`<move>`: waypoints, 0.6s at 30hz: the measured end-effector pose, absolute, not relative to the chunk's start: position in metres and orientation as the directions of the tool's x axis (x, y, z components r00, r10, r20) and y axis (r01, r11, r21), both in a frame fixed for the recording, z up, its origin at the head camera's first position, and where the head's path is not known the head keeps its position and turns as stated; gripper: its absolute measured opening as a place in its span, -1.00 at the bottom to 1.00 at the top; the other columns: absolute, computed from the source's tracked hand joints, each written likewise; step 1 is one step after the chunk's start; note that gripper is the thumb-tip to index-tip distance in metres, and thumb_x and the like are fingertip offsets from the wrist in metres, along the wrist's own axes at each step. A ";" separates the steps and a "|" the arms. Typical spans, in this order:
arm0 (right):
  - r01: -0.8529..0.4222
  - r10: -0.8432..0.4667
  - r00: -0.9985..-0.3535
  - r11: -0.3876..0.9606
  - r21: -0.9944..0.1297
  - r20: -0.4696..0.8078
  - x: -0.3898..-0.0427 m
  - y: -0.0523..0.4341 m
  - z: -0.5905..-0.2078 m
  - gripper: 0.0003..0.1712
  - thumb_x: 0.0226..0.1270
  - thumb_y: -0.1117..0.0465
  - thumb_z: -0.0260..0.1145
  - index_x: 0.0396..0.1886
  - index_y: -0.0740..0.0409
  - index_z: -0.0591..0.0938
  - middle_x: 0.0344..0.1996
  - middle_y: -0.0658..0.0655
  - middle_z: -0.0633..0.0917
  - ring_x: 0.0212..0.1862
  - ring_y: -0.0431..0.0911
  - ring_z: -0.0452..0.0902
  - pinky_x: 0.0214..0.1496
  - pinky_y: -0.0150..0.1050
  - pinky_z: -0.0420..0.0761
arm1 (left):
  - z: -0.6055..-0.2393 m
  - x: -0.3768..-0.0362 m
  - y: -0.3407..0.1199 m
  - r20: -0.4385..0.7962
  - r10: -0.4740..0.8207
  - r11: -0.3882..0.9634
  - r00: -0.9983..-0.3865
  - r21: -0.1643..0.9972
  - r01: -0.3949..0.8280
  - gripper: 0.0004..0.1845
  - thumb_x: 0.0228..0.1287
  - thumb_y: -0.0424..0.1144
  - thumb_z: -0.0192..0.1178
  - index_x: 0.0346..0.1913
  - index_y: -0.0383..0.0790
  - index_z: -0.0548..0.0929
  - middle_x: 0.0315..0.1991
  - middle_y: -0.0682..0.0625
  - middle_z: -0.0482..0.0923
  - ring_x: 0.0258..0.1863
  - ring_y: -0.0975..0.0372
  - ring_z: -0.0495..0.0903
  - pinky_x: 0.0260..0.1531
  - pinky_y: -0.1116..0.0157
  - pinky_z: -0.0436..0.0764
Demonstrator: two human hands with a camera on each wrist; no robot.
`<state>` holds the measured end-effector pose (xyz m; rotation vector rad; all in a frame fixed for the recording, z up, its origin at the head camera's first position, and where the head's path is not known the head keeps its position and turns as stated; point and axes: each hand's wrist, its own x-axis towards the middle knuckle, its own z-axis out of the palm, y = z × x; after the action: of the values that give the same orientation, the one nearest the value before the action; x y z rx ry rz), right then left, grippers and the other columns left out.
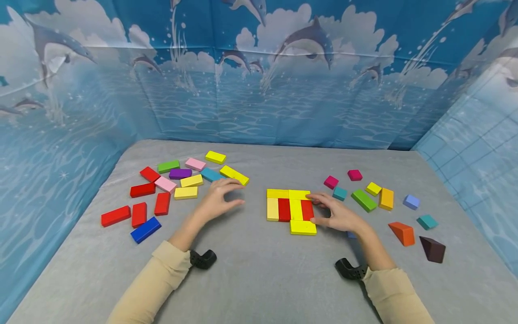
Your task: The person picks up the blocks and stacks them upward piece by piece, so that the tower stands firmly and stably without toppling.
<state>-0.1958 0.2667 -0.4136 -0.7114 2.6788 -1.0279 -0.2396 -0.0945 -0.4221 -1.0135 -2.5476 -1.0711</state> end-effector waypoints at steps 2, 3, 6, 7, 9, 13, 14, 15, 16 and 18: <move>-0.372 -0.498 -0.867 0.644 -0.668 0.003 -0.196 0.267 -0.414 -0.29 0.12 0.17 0.33 0.27 0.23 0.31 0.18 0.28 0.34 0.13 0.13 0.33 0.13 0.13 0.34 | -0.425 -0.242 -0.121 0.427 0.469 0.547 -0.773 0.548 0.634 -0.56 -0.02 -0.23 0.39 -0.02 -0.28 0.62 -0.03 -0.12 0.53 0.04 0.05 0.43 0.10 -0.03 0.28; -0.372 -0.498 -0.867 0.644 -0.668 0.003 -0.196 0.268 -0.414 -0.29 0.12 0.17 0.33 0.27 0.23 0.31 0.19 0.27 0.34 0.13 0.13 0.33 0.13 0.13 0.35 | -0.426 -0.243 -0.134 0.426 0.443 0.569 -0.789 0.547 0.615 -0.56 -0.03 -0.24 0.39 -0.02 -0.29 0.62 -0.03 -0.13 0.53 0.03 0.04 0.43 0.09 -0.03 0.28; -0.372 -0.497 -0.868 0.644 -0.669 0.003 -0.196 0.268 -0.415 -0.28 0.13 0.16 0.33 0.27 0.22 0.31 0.19 0.27 0.34 0.14 0.13 0.33 0.13 0.14 0.34 | -0.428 -0.240 -0.168 0.413 0.368 0.639 -0.833 0.538 0.549 -0.57 -0.05 -0.27 0.40 -0.04 -0.31 0.62 -0.05 -0.17 0.52 0.02 0.00 0.41 0.08 -0.05 0.29; -0.371 -0.497 -0.868 0.643 -0.670 0.002 -0.196 0.268 -0.415 -0.28 0.13 0.16 0.33 0.27 0.21 0.31 0.19 0.27 0.34 0.13 0.13 0.33 0.13 0.14 0.34 | -0.429 -0.239 -0.177 0.406 0.342 0.667 -0.847 0.530 0.524 -0.57 -0.05 -0.28 0.40 -0.05 -0.31 0.62 -0.05 -0.17 0.51 0.02 0.00 0.41 0.07 -0.07 0.29; -0.372 -0.499 -0.867 0.642 -0.671 0.003 -0.196 0.269 -0.415 -0.28 0.12 0.15 0.34 0.27 0.21 0.31 0.19 0.27 0.34 0.13 0.13 0.33 0.13 0.14 0.34 | -0.430 -0.237 -0.192 0.389 0.299 0.708 -0.871 0.521 0.476 -0.58 -0.06 -0.28 0.41 -0.06 -0.31 0.63 -0.06 -0.19 0.50 0.01 -0.01 0.39 0.07 -0.07 0.27; -0.379 -0.504 -0.864 0.634 -0.674 0.012 -0.196 0.269 -0.415 -0.28 0.12 0.15 0.34 0.27 0.22 0.31 0.18 0.27 0.34 0.13 0.13 0.33 0.13 0.13 0.34 | -0.432 -0.234 -0.208 0.345 0.271 0.759 -0.899 0.497 0.419 -0.58 -0.03 -0.28 0.39 -0.05 -0.32 0.62 -0.06 -0.21 0.46 0.00 -0.02 0.37 0.04 -0.07 0.25; -0.381 -0.505 -0.863 0.633 -0.674 0.014 -0.197 0.269 -0.415 -0.28 0.12 0.16 0.34 0.27 0.22 0.31 0.18 0.27 0.34 0.13 0.13 0.33 0.13 0.14 0.34 | -0.432 -0.233 -0.210 0.334 0.276 0.764 -0.901 0.493 0.416 -0.58 -0.02 -0.28 0.38 -0.04 -0.32 0.62 -0.06 -0.21 0.46 0.01 -0.03 0.37 0.04 -0.06 0.24; -0.383 -0.506 -0.862 0.632 -0.674 0.015 -0.197 0.269 -0.416 -0.29 0.12 0.16 0.34 0.27 0.22 0.31 0.18 0.27 0.34 0.13 0.13 0.33 0.13 0.14 0.34 | -0.432 -0.233 -0.211 0.323 0.280 0.769 -0.904 0.489 0.413 -0.59 0.00 -0.29 0.37 -0.03 -0.32 0.61 -0.05 -0.22 0.45 0.01 -0.03 0.36 0.03 -0.06 0.23; -0.384 -0.507 -0.862 0.632 -0.673 0.016 -0.197 0.269 -0.416 -0.29 0.12 0.16 0.33 0.27 0.22 0.32 0.18 0.27 0.34 0.13 0.13 0.33 0.13 0.14 0.34 | -0.432 -0.233 -0.212 0.317 0.287 0.773 -0.904 0.481 0.414 -0.59 0.01 -0.29 0.35 -0.02 -0.32 0.61 -0.04 -0.22 0.44 0.01 -0.04 0.35 0.03 -0.06 0.23; -0.385 -0.508 -0.861 0.632 -0.672 0.016 -0.197 0.269 -0.416 -0.29 0.12 0.16 0.33 0.27 0.21 0.32 0.18 0.27 0.34 0.12 0.13 0.34 0.12 0.14 0.35 | -0.432 -0.234 -0.212 0.312 0.299 0.781 -0.902 0.463 0.419 -0.61 0.04 -0.31 0.33 -0.01 -0.32 0.60 -0.04 -0.24 0.45 0.02 -0.06 0.35 0.03 -0.07 0.23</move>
<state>-0.1973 0.2686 -0.4159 -0.7396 2.6771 -1.0409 -0.2337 -0.2117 -0.4317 -0.5633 -2.7519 -0.7927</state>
